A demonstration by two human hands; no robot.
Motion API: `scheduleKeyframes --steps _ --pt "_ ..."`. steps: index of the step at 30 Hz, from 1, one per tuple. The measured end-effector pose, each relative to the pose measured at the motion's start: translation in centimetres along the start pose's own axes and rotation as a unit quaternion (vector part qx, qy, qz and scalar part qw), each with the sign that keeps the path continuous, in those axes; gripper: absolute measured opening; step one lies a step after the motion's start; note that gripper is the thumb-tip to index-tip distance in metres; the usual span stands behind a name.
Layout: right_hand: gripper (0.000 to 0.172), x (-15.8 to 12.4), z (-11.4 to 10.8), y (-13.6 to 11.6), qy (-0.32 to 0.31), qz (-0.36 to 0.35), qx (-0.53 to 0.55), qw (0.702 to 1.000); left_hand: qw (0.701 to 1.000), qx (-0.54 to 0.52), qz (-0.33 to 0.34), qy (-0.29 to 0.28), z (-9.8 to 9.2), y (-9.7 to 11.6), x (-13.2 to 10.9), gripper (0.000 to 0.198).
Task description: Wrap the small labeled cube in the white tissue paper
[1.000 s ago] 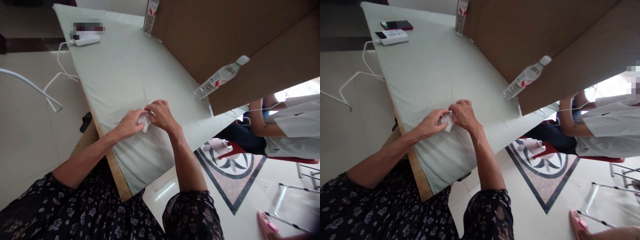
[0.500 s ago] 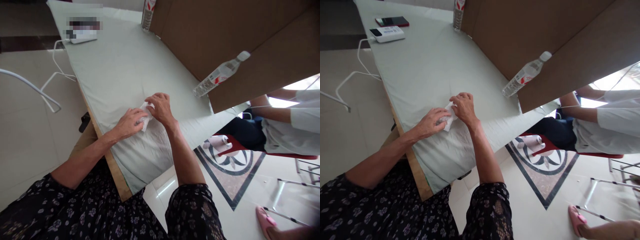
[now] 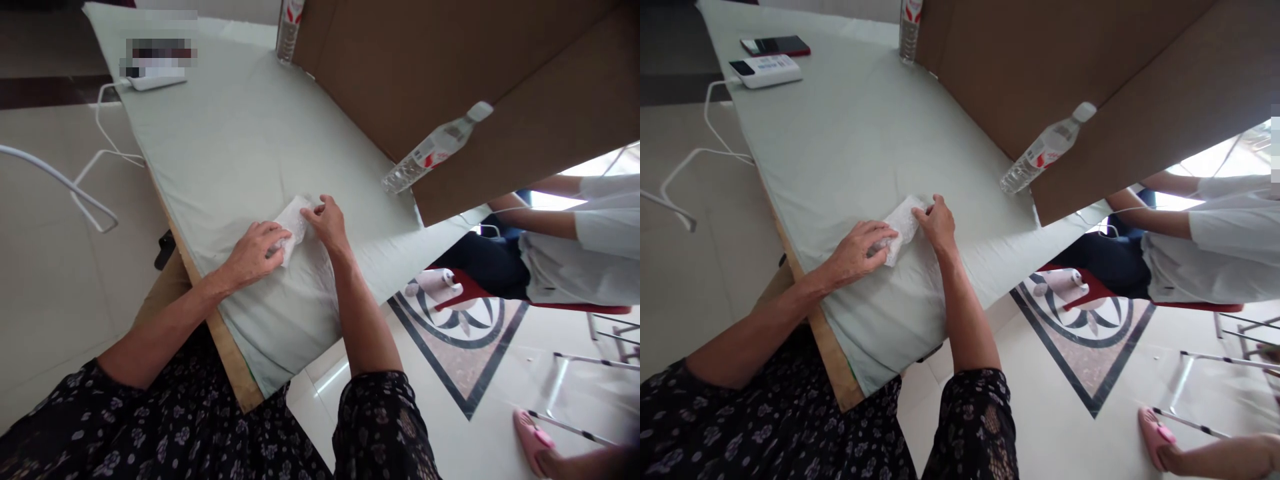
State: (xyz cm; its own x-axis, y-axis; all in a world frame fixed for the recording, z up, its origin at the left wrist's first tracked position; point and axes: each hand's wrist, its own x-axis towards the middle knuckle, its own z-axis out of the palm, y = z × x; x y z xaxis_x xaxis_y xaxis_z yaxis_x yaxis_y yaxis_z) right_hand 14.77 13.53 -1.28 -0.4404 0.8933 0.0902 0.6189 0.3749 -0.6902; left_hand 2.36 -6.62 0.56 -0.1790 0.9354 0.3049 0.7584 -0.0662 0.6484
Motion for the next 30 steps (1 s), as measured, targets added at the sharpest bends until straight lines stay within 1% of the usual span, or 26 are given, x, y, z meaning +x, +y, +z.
scheduleKeyframes --steps 2,5,8,10,12,14,16,17,22,25,27,28,30 --pt "0.069 1.0 0.4 -0.2 -0.024 0.0 0.025 0.999 1.0 0.007 0.001 0.004 -0.1 0.3 -0.3 0.038" --pt "0.057 1.7 0.7 -0.5 -0.057 -0.011 0.075 0.996 1.0 0.011 -0.003 -0.003 -0.2 0.6 -0.6 0.038" --pt "0.039 1.6 0.5 -0.8 -0.073 -0.013 0.12 0.99 1.0 0.011 -0.004 -0.01 -0.2 0.7 -0.9 0.038" --pt "0.026 1.3 0.2 -1.1 -0.094 -0.01 0.14 0.986 1.0 0.014 -0.004 -0.008 -0.2 0.8 -0.9 0.037" --pt "0.019 1.2 0.0 -1.4 -0.114 -0.01 0.151 0.982 1.0 0.029 -0.007 0.001 -0.4 1.0 -0.8 0.036" --pt "0.016 1.2 -0.2 -1.6 -0.11 -0.01 0.158 0.981 0.998 0.054 -0.006 0.009 -0.7 1.2 -0.7 0.038" --pt "0.016 1.1 -0.3 -1.7 -0.092 0.002 0.173 0.981 0.997 0.079 0.007 0.009 -1.1 1.4 -0.5 0.041" --pt "0.019 1.1 -0.3 -1.7 -0.088 0.014 0.185 0.979 0.996 0.087 0.016 0.007 -1.2 1.5 -0.4 0.04" --pt "0.053 0.6 -0.7 -1.3 -0.112 0.077 0.243 0.961 0.996 0.085 0.033 0.004 -1.2 1.4 -0.4 0.028" --pt "0.062 0.5 -0.9 -1.3 -0.121 0.091 0.233 0.961 0.995 0.091 0.037 0.006 -1.1 1.4 -0.4 0.026" --pt "0.061 0.5 -0.7 -1.4 -0.111 0.087 0.234 0.962 0.994 0.102 0.043 0.005 -1.1 1.6 -0.4 0.027" --pt "0.057 0.6 -0.6 -1.6 -0.104 0.083 0.244 0.961 0.993 0.108 0.045 0.004 -1.1 1.6 -0.3 0.026" --pt "0.042 0.7 -0.2 -2.0 -0.096 0.073 0.277 0.953 0.993 0.11 0.045 0.001 -1.1 1.6 -0.3 0.025"
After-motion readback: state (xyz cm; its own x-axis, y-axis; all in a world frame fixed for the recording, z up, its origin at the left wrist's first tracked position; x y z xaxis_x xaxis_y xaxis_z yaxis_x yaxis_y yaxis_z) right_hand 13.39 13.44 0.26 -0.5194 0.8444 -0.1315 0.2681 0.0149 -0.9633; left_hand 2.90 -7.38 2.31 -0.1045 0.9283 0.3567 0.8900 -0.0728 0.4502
